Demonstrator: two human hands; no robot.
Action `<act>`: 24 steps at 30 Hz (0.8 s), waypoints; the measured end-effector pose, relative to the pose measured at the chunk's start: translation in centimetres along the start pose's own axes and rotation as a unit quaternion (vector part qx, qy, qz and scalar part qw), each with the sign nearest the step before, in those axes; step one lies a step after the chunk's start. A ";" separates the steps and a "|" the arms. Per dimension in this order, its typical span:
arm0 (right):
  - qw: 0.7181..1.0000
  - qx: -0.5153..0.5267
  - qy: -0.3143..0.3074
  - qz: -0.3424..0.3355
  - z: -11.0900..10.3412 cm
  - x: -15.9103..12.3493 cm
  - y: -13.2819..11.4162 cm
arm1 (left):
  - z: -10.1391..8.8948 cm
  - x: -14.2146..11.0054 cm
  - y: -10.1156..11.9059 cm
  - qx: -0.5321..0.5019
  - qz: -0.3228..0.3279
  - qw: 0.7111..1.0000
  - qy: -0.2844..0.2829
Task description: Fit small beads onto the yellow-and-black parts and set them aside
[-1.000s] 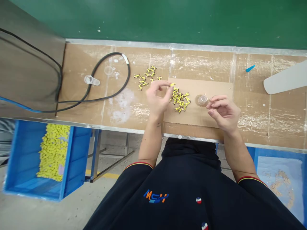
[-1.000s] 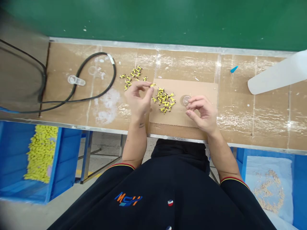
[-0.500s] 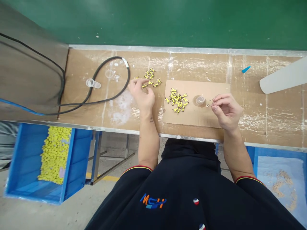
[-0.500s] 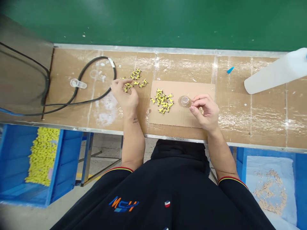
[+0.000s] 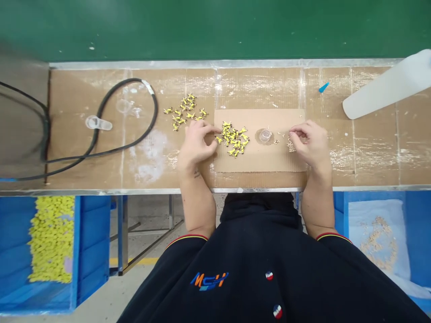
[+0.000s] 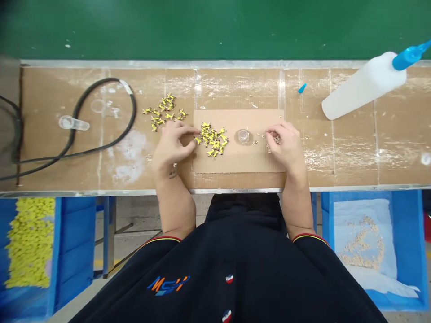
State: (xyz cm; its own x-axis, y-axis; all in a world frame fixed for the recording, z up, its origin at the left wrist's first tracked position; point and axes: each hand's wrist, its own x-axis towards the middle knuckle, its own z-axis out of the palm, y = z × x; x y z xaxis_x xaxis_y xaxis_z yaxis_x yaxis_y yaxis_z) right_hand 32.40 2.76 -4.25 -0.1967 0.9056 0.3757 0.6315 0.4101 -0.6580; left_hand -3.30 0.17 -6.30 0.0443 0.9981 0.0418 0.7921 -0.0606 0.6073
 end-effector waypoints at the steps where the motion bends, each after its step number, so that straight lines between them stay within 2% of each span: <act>1: 1.000 -0.008 -0.019 0.007 -0.1 0.0 0.3 | 0.1 0.1 -0.1 -0.003 -0.003 1.000 0.004; 4: 0.997 -0.034 -0.073 0.018 -0.4 -0.2 1.0 | 0.1 0.2 -0.2 -0.013 -0.001 1.000 0.019; 8: 0.993 -0.067 -0.100 0.019 -0.5 -0.3 1.3 | -0.2 0.1 -0.3 -0.031 0.012 0.999 0.027; 11: 0.989 -0.086 -0.115 0.013 -0.3 -0.4 1.3 | -0.3 -0.1 0.3 -0.067 0.021 0.994 0.085; 13: 0.989 -0.099 -0.104 0.023 -0.2 -0.4 1.3 | 0.0 -0.1 1.0 -0.097 0.035 0.985 0.137; 17: 0.989 -0.114 -0.078 0.044 0.1 -0.3 1.2 | 1.1 0.2 2.2 -0.195 0.083 0.953 0.215; 21: 0.981 -0.141 -0.122 0.052 0.8 -0.2 0.6 | 2.1 0.5 2.7 -0.315 0.132 0.909 0.240; 24: 0.974 -0.167 -0.135 0.073 1.3 -0.1 0.3 | 2.6 0.8 2.8 -0.369 0.168 0.878 0.256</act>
State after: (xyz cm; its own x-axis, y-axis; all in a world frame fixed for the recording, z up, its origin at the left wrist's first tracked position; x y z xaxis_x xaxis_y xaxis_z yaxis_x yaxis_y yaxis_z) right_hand 31.64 2.90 -5.28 -0.2482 0.9656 0.0780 0.8676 0.2574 -0.4254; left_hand 0.56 0.77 -6.64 -0.2287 0.8009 0.5534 0.1687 -0.5273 0.8328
